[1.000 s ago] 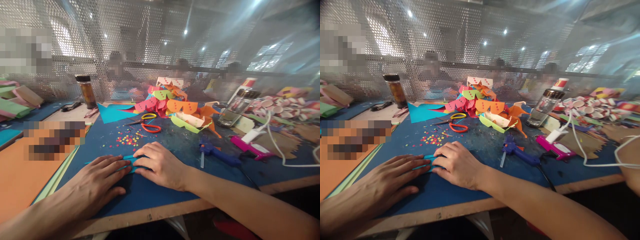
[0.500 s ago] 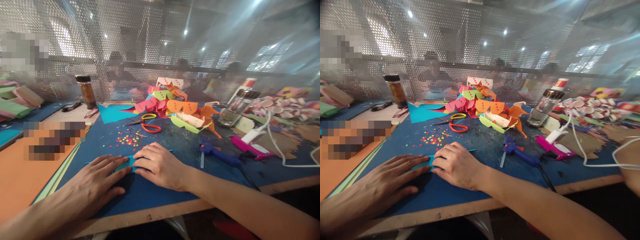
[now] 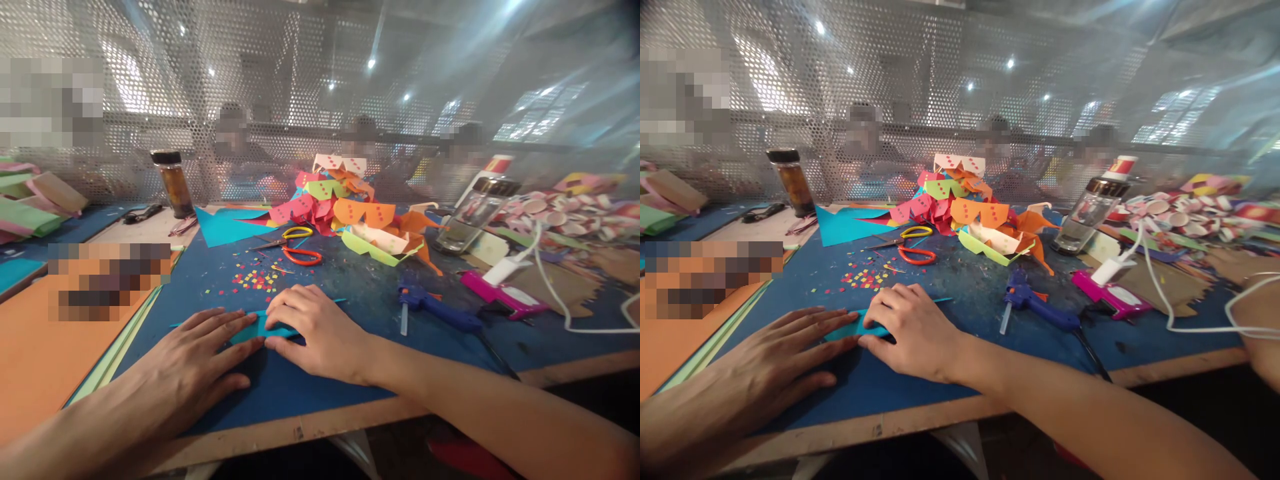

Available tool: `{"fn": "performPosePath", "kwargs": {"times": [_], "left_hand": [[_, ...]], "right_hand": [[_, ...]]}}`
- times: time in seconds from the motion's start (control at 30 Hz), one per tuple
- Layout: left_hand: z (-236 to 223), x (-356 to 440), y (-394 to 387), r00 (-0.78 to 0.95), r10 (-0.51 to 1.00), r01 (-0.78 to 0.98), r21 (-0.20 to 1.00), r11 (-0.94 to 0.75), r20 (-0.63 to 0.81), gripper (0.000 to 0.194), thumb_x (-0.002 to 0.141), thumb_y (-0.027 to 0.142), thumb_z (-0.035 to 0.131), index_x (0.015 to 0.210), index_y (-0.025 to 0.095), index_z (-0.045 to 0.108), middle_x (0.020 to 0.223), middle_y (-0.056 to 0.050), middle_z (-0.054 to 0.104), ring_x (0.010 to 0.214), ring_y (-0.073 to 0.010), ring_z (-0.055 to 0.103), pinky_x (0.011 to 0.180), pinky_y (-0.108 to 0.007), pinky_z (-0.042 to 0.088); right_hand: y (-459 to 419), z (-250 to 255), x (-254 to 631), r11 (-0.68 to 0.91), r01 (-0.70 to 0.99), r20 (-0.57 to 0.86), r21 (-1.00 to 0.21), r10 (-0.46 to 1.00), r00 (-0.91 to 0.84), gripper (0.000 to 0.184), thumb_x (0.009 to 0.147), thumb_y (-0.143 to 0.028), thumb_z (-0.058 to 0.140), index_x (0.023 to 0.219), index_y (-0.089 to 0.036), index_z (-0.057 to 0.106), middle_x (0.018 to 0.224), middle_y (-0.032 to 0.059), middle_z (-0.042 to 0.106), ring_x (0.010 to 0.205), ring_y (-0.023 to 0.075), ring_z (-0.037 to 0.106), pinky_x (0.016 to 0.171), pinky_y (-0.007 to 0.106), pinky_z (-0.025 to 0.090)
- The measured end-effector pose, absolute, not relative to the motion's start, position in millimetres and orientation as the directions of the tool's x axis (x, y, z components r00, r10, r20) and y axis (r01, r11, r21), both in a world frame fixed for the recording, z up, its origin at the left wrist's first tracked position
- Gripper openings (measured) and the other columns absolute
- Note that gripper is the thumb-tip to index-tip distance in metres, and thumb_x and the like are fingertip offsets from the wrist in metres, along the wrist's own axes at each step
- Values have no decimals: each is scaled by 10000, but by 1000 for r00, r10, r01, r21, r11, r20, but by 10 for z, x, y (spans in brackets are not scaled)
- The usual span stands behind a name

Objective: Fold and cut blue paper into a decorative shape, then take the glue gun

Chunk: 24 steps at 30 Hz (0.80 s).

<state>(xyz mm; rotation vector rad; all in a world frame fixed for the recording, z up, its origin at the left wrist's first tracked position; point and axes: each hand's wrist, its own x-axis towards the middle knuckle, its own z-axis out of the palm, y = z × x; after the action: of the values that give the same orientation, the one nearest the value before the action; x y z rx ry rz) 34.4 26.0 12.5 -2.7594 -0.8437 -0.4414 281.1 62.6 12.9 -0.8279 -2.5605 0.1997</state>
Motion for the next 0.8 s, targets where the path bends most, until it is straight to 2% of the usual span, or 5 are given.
{"fn": "performPosePath", "kwargs": {"times": [0.1, 0.2, 0.47, 0.6, 0.8], "left_hand": [[183, 356, 230, 792, 534, 586, -121, -802, 297, 379, 1017, 410, 433, 1313, 257, 612, 1341, -111, 645, 1179, -296, 642, 945, -480, 566], [213, 364, 216, 797, 517, 572, -116, -812, 312, 379, 1017, 416, 430, 1307, 257, 615, 1314, -116, 659, 1175, -295, 643, 931, -478, 574], [116, 335, 264, 809, 508, 562, -137, -816, 296, 387, 1017, 425, 427, 1322, 259, 596, 1324, -106, 655, 1197, -286, 631, 943, -464, 572], [99, 318, 271, 791, 544, 581, -63, -812, 280, 376, 1006, 387, 475, 1362, 306, 564, 1369, -73, 625, 1258, -284, 586, 996, -462, 540], [28, 289, 300, 767, 565, 586, 28, -810, 303, 401, 988, 409, 508, 1383, 350, 538, 1387, -68, 603, 1243, -294, 587, 994, -491, 524]], "right_hand": [[598, 126, 2741, 761, 577, 344, -295, 648, -680, 159, 871, -297, 664, 995, -200, 637, 1062, 57, 634, 1023, 225, 538, 916, 383, 375], [580, 111, 2687, 728, 621, 324, -290, 685, -653, 176, 827, -266, 660, 981, -195, 613, 1062, 55, 610, 1027, 227, 518, 919, 389, 369], [581, 102, 2675, 696, 653, 287, -298, 718, -634, 217, 753, -211, 606, 969, -201, 582, 1070, 48, 585, 1034, 232, 504, 915, 396, 375], [581, 144, 2738, 700, 634, 239, -330, 711, -661, 303, 732, -132, 565, 1025, -202, 585, 1128, 57, 586, 1074, 233, 506, 946, 406, 375], [616, 171, 2825, 725, 574, 207, -382, 672, -711, 416, 707, -54, 509, 1083, -214, 584, 1195, 51, 589, 1144, 232, 506, 992, 417, 367]]}}
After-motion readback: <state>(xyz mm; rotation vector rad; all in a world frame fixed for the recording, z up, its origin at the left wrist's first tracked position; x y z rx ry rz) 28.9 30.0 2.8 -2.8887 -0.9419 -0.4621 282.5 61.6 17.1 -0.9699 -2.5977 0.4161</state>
